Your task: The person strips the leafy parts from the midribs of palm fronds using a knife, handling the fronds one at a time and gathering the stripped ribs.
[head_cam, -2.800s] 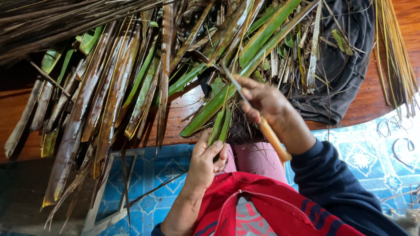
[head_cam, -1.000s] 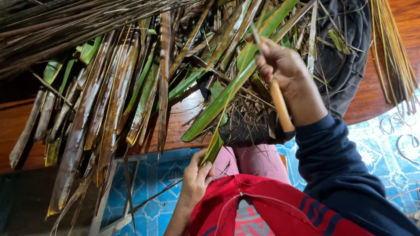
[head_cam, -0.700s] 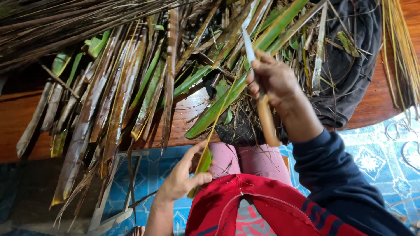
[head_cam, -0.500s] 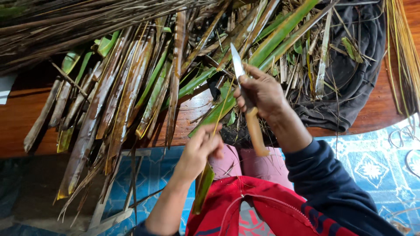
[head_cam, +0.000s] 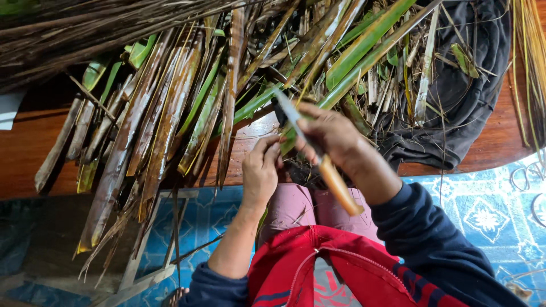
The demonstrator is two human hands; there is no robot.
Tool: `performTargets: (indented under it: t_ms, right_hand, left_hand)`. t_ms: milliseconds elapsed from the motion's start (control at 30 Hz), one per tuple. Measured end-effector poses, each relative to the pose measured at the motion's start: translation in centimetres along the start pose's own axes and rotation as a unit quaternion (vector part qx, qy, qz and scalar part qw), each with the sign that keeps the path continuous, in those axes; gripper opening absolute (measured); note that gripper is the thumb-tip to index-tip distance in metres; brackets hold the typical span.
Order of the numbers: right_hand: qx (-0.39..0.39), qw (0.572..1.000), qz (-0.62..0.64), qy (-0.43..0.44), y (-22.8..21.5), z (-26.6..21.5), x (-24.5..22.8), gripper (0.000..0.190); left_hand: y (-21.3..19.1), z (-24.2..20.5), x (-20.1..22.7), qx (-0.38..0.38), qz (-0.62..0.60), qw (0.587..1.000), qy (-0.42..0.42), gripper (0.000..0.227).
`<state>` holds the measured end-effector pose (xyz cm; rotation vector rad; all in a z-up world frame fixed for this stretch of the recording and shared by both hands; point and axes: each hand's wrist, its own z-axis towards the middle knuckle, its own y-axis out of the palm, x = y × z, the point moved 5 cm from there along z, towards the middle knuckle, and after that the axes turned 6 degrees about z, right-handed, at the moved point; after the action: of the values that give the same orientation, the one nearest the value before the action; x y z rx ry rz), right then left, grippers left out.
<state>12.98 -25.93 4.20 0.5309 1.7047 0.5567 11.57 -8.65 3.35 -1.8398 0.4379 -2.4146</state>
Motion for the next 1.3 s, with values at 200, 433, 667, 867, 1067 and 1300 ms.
performTargets:
  t_ms: [200,433,667,867,1067,1300]
  right_hand:
    - [0.067,0.996,-0.009,-0.052,-5.3,4.1,-3.9,0.043]
    - [0.071,0.996,0.026,-0.036,-5.6,4.3,-8.4,0.037]
    - [0.110,0.992,-0.028,-0.062,-7.4,4.3,-11.8,0.025]
    - [0.142,0.988,-0.013,-0.059,-6.6,3.7,-13.2,0.029]
    - [0.158,0.982,-0.035,-0.094,-11.2,5.3,-16.3,0.033]
    - [0.181,0.970,0.102,-0.124,-18.9,8.1,-19.3,0.027]
  left_hand:
    - [-0.9,-2.3,-2.3,-0.043,0.002,0.999,0.006,0.021]
    - [-3.8,-4.1,-2.1,-0.063,0.028,0.998,-0.010,0.025]
    - [-7.1,-6.5,-3.8,-0.078,0.059,0.987,-0.131,0.029]
    - [-9.7,-8.7,-4.4,-0.099,0.122,0.980,-0.124,0.029]
    - [-13.9,-10.7,-8.1,-0.140,0.094,0.944,-0.282,0.030]
    - [-16.7,-12.3,-13.3,-0.077,-0.013,0.910,-0.408,0.029]
